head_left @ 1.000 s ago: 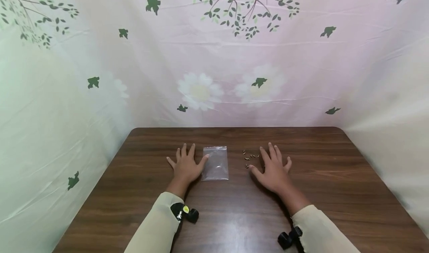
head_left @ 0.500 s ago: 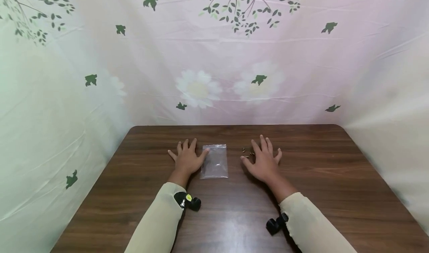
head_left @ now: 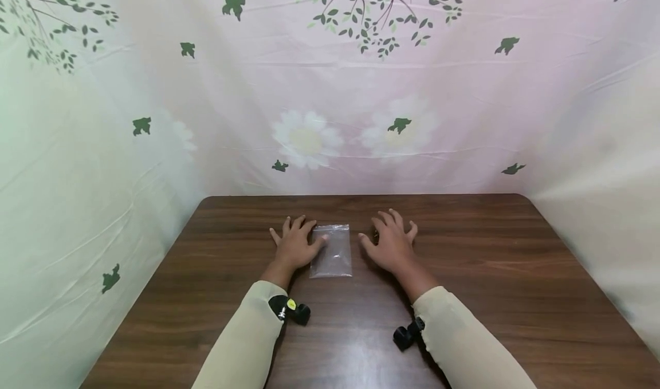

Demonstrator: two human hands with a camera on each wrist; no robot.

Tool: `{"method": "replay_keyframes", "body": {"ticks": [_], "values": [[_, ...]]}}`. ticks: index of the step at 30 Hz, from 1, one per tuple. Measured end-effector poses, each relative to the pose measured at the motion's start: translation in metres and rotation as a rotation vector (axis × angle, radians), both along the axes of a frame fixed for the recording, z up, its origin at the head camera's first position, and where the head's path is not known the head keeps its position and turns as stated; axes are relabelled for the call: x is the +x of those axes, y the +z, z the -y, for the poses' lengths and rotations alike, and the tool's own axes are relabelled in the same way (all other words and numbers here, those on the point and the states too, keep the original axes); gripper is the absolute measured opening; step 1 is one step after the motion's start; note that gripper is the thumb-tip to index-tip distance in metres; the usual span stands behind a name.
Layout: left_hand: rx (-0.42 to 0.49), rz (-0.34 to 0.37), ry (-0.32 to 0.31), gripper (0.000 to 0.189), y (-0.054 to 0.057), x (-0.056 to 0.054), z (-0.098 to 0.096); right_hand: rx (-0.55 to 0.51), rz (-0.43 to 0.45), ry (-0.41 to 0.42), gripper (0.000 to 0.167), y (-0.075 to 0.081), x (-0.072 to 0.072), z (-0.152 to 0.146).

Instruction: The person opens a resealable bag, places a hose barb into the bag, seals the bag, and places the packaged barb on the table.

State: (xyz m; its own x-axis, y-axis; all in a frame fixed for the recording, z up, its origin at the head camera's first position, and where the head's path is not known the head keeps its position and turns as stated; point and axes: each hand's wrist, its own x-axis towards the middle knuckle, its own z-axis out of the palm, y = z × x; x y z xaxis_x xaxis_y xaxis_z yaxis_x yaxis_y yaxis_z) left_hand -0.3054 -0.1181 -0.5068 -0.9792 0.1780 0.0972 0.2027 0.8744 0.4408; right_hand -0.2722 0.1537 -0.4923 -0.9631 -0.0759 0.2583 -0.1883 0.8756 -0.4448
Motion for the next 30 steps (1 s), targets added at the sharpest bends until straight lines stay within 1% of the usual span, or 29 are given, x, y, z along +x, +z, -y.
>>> {"method": "replay_keyframes", "body": {"ticks": [4, 9, 13, 18, 21, 23, 25, 27, 30], "values": [[0.006, -0.009, -0.001, 0.062, 0.000, 0.001, 0.000, 0.019, -0.039, 0.012, 0.061, -0.001, -0.002, 0.005], [0.059, -0.005, -0.001, 0.048, 0.001, 0.003, 0.001, 0.004, -0.066, 0.038, 0.056, -0.001, -0.001, 0.008], [0.084, 0.002, 0.001, 0.037, 0.001, 0.003, 0.000, -0.009, -0.086, 0.049, 0.051, -0.001, 0.000, 0.009], [0.097, 0.001, 0.001, 0.031, 0.001, 0.004, 0.000, -0.020, -0.115, 0.071, 0.047, 0.000, 0.001, 0.011], [0.111, -0.006, -0.009, 0.029, 0.002, 0.005, -0.001, -0.028, -0.117, 0.090, 0.044, 0.001, 0.002, 0.014], [0.122, -0.009, -0.011, 0.031, 0.003, 0.005, -0.002, -0.030, -0.108, 0.107, 0.043, 0.002, 0.003, 0.016], [0.131, -0.008, -0.007, 0.037, 0.003, 0.005, -0.003, -0.025, -0.092, 0.122, 0.043, 0.003, 0.003, 0.019], [0.129, -0.003, 0.004, 0.047, 0.003, 0.005, -0.004, -0.024, -0.080, 0.132, 0.045, 0.003, 0.005, 0.023], [0.095, 0.014, 0.018, 0.066, 0.002, 0.005, -0.004, -0.076, -0.087, 0.151, 0.045, 0.002, 0.008, 0.029]]}}
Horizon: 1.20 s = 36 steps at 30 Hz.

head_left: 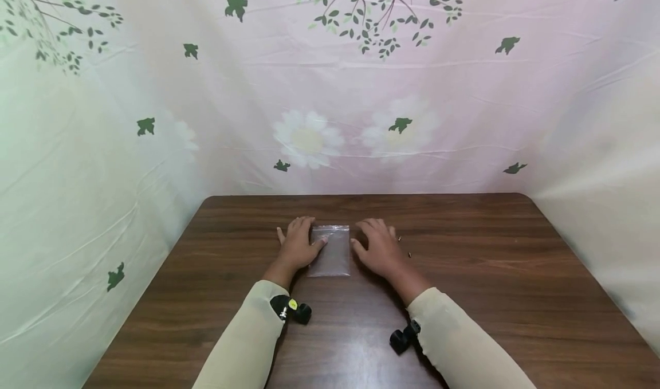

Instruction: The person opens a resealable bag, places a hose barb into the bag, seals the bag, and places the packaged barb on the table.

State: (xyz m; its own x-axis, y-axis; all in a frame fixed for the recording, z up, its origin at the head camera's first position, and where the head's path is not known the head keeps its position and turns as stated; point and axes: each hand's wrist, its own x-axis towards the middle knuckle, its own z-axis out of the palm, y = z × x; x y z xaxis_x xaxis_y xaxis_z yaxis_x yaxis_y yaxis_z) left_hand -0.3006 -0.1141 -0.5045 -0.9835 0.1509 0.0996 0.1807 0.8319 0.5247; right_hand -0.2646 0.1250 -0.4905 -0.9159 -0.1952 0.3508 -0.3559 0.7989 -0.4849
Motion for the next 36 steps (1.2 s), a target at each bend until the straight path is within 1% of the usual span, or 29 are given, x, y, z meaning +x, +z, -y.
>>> {"method": "replay_keyframes", "body": {"ticks": [3, 6, 9, 12, 13, 16, 20, 23, 26, 29, 36], "values": [[-0.049, 0.018, 0.003, 0.074, -0.002, -0.001, 0.001, -0.092, -0.026, 0.022, 0.043, -0.001, 0.002, 0.008], [-0.071, 0.021, -0.002, 0.071, -0.004, -0.002, 0.001, -0.164, -0.051, 0.008, 0.040, -0.002, 0.004, 0.017], [-0.043, 0.014, 0.002, 0.069, -0.003, -0.003, 0.002, -0.199, -0.053, -0.042, 0.035, -0.001, 0.006, 0.024], [-0.008, -0.006, 0.018, 0.073, -0.002, -0.001, 0.003, -0.221, -0.017, -0.086, 0.022, -0.001, 0.007, 0.029], [0.001, -0.008, 0.023, 0.075, -0.001, 0.000, 0.004, -0.227, 0.002, -0.095, 0.020, -0.001, 0.006, 0.030], [0.004, 0.004, 0.039, 0.079, 0.000, 0.007, 0.005, -0.233, 0.042, -0.109, 0.022, -0.002, 0.007, 0.031], [-0.001, 0.019, 0.049, 0.077, 0.001, 0.015, 0.005, -0.244, 0.065, -0.125, 0.022, -0.002, 0.008, 0.032], [0.001, 0.002, 0.048, 0.074, 0.000, 0.018, 0.004, -0.252, 0.081, -0.138, 0.021, -0.002, 0.009, 0.033], [0.004, 0.003, 0.049, 0.075, 0.000, 0.020, 0.005, -0.244, 0.094, -0.145, 0.023, -0.004, 0.008, 0.033], [0.038, 0.004, 0.062, 0.072, 0.001, 0.022, 0.004, -0.234, 0.124, -0.145, 0.029, -0.004, 0.008, 0.032], [0.118, -0.021, 0.092, 0.059, 0.004, 0.023, 0.003, -0.219, 0.207, -0.148, 0.041, -0.003, 0.008, 0.030]]}}
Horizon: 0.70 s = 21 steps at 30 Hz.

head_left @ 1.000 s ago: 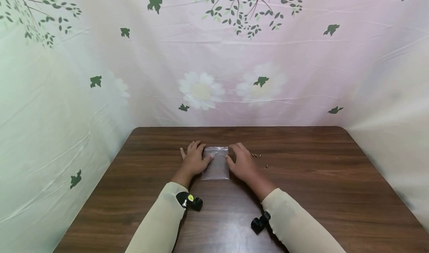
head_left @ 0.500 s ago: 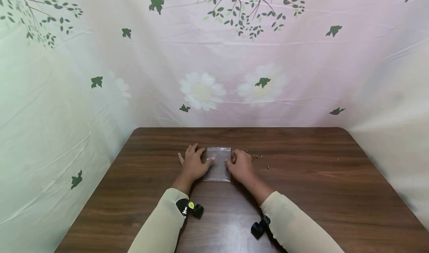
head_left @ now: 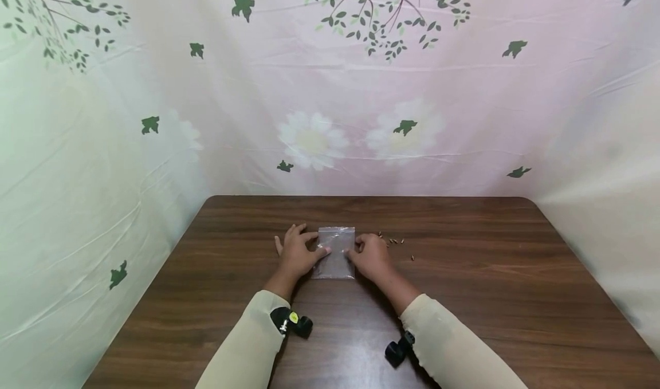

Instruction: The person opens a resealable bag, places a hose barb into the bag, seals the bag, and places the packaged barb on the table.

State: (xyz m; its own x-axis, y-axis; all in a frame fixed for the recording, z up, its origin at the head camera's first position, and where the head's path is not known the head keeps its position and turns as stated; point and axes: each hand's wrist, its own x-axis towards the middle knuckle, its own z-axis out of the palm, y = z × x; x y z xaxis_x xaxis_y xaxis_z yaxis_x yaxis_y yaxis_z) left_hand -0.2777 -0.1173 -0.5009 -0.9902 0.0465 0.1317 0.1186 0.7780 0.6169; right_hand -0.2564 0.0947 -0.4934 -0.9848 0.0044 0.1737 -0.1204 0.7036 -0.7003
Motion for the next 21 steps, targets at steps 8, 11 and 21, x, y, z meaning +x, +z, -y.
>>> {"method": "replay_keyframes", "body": {"ticks": [8, 11, 21], "values": [[0.029, -0.001, 0.013, 0.052, -0.0011, -0.0014, -0.0009, 0.013, 0.017, 0.012, 0.039, 0.0026, 0.0019, 0.0049], [0.026, 0.000, 0.012, 0.052, -0.0010, -0.0016, -0.0009, -0.044, 0.010, 0.007, 0.037, 0.0025, 0.0027, 0.0074], [-0.004, 0.013, 0.008, 0.058, -0.0019, -0.0024, -0.0007, -0.309, -0.010, -0.020, 0.036, -0.0021, 0.0022, 0.0097]]}}
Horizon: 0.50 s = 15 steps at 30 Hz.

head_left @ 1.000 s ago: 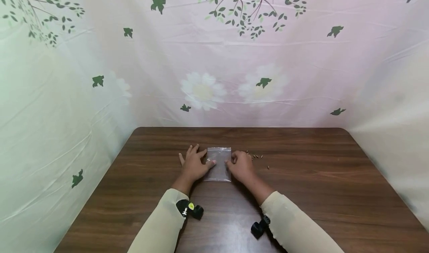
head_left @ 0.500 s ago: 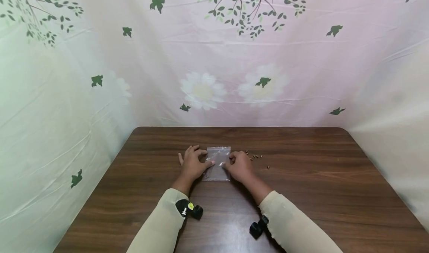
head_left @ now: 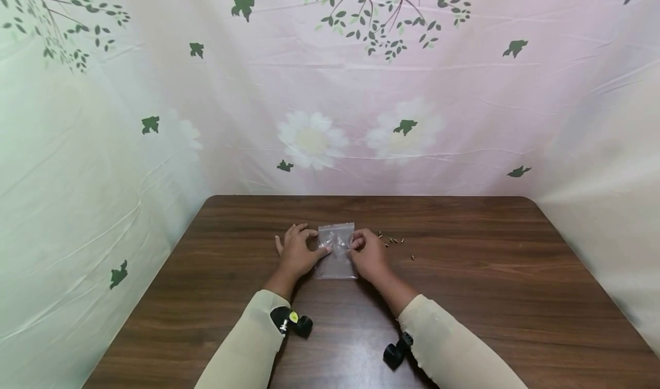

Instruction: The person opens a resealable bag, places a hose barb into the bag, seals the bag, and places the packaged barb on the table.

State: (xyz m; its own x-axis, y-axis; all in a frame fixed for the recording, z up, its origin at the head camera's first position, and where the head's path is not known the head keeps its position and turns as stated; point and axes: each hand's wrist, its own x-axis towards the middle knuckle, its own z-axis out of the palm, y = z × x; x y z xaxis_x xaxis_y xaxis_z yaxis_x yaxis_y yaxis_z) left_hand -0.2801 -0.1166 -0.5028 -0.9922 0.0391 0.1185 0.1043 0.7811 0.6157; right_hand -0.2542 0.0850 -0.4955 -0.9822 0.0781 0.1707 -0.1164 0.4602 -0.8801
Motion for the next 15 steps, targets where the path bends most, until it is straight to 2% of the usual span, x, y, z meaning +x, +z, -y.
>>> {"method": "replay_keyframes", "body": {"ticks": [4, 8, 12, 15], "values": [[0.004, 0.002, -0.005, 0.057, 0.0017, 0.0006, -0.0003, -0.066, -0.015, -0.018, 0.043, -0.0021, -0.0007, 0.0000], [0.107, -0.019, -0.042, 0.041, 0.0036, 0.0014, -0.0011, -0.149, -0.019, -0.020, 0.043, -0.0030, 0.0001, -0.0002], [0.245, -0.081, -0.092, 0.019, 0.0027, 0.0007, -0.0029, -0.218, -0.004, -0.012, 0.033, -0.0027, 0.0024, -0.0001], [0.312, -0.141, -0.141, 0.013, 0.0014, 0.0002, -0.0050, -0.249, 0.003, -0.005, 0.019, -0.0018, 0.0051, 0.0003]]}}
